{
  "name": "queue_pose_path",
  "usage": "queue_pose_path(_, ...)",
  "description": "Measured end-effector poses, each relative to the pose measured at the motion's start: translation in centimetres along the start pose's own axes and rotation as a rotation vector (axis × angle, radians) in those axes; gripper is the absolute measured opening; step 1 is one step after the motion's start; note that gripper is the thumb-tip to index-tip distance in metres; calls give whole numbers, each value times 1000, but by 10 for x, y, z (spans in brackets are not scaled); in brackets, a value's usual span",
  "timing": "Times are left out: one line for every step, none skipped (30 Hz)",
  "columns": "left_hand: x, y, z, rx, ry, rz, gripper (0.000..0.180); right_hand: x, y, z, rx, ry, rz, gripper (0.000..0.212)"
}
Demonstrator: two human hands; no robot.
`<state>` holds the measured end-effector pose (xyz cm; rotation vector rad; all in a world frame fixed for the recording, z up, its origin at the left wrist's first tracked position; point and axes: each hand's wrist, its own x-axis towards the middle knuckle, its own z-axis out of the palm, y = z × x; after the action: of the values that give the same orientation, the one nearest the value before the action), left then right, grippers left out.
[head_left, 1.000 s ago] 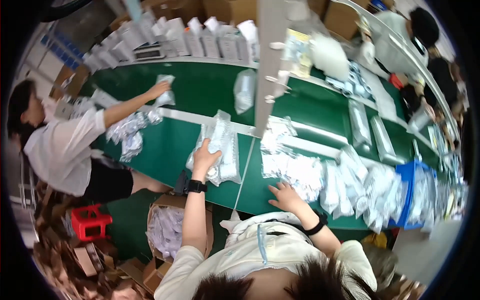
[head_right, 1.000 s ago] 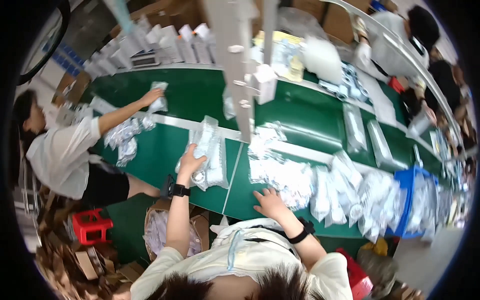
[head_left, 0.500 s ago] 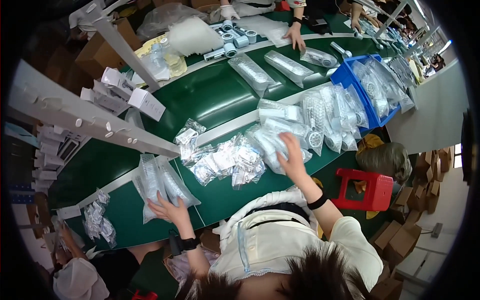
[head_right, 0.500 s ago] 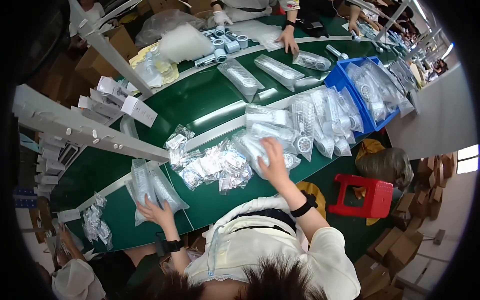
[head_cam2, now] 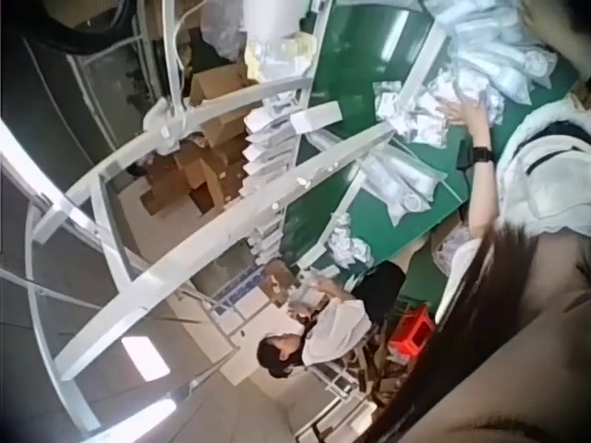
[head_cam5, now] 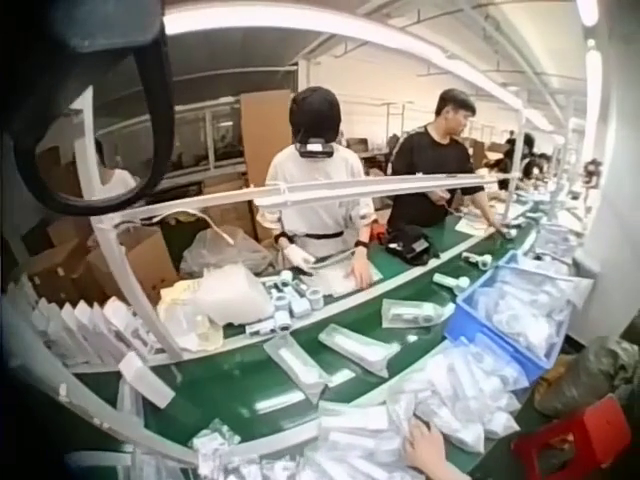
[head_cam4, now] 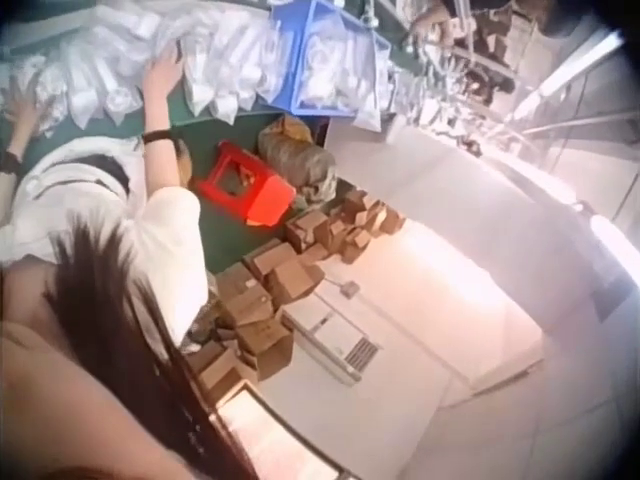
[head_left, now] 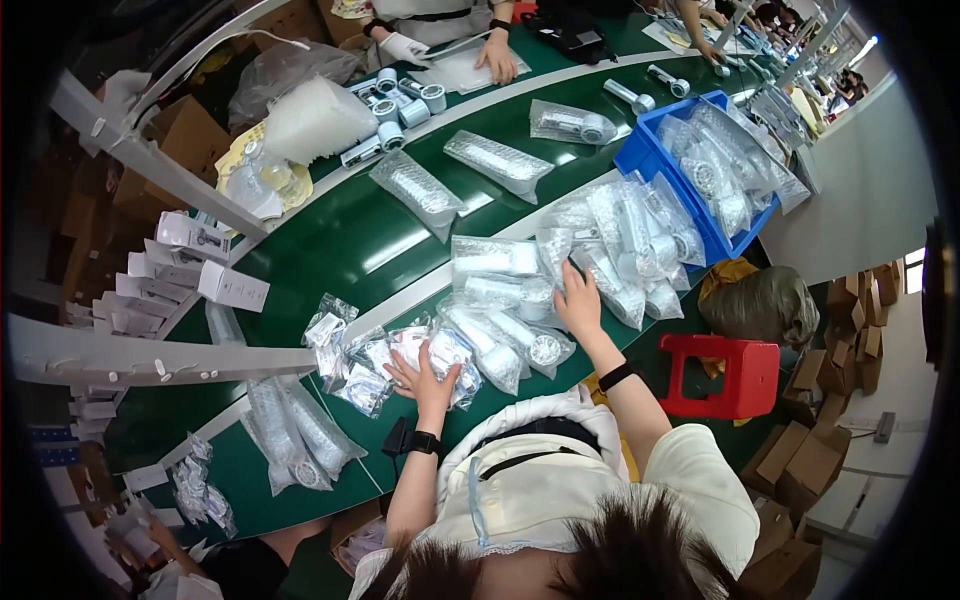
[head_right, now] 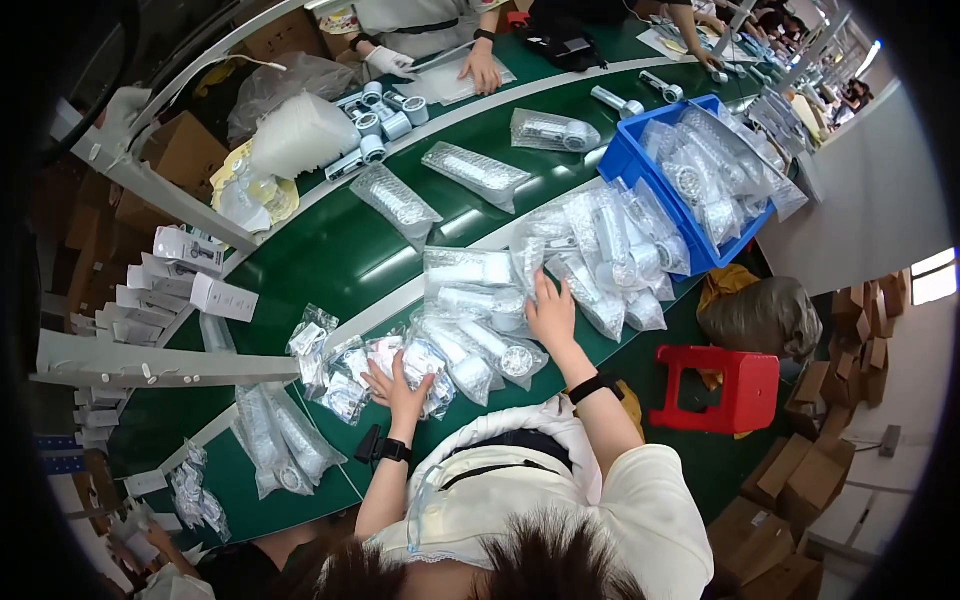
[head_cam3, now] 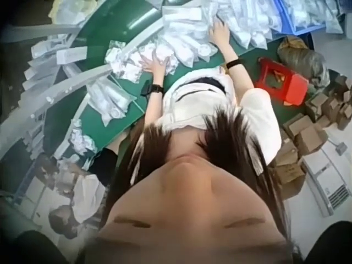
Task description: Packaging small electronic components into individual cardboard boxes on an assembly line.
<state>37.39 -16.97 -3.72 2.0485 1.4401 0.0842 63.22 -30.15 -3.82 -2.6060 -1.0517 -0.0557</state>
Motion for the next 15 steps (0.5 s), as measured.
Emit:
queue_pose_path(2, -1, 0, 1, -1, 21, 80, 2, 1, 1, -5, 8, 7, 58)
queue_pose_path(4, -3, -2, 2, 0, 40, 78, 4, 1, 1, -7, 6, 27, 58)
queue_pose_path(7, -1, 0, 3, 4, 56, 76, 5, 1, 1, -6, 2, 43, 57)
queue_pose_path(6, 0, 0, 1, 19, 44, 76, 7, -2, 5, 4, -9, 42, 57)
queue_pose_path(5, 1, 1, 10, 29, 77, 74, 7, -1, 4, 15, -12, 19, 57)
queue_pose_path(2, -1, 1, 19, 48, 96, 72, 7, 2, 5, 61, 16, 27, 55)
queue_pose_path(1, -5, 0, 31, 76, 106, 70, 10, 2, 5, 115, 39, 27, 53)
queue_pose_path(0, -7, 2, 32, 116, 61, 70, 8, 1, 5, 122, 38, 45, 52)
queue_pose_path(-2, -8, 5, 42, 138, 100, 68, 7, -3, 0, 132, 30, 50, 51)
queue_pose_path(-4, -9, 9, 56, 161, 130, 66, 5, -8, -4, 141, 30, 79, 49)
queue_pose_path(-5, -7, 11, 78, 190, 134, 66, 2, -8, -8, 145, 29, 111, 48)
queue_pose_path(-6, -5, 12, 100, 219, 134, 66, 2, -3, -3, 144, 56, 105, 48)
queue_pose_path(-7, -1, 14, 98, 253, 78, 66, 0, 4, 0, 138, 87, 110, 48)
queue_pose_path(-7, 1, 14, 139, 263, 95, 66, 0, 2, -2, 157, 57, 148, 48)
queue_pose_path(-9, 2, 13, 180, 269, 113, 66, 1, 0, -3, 172, 27, 189, 47)
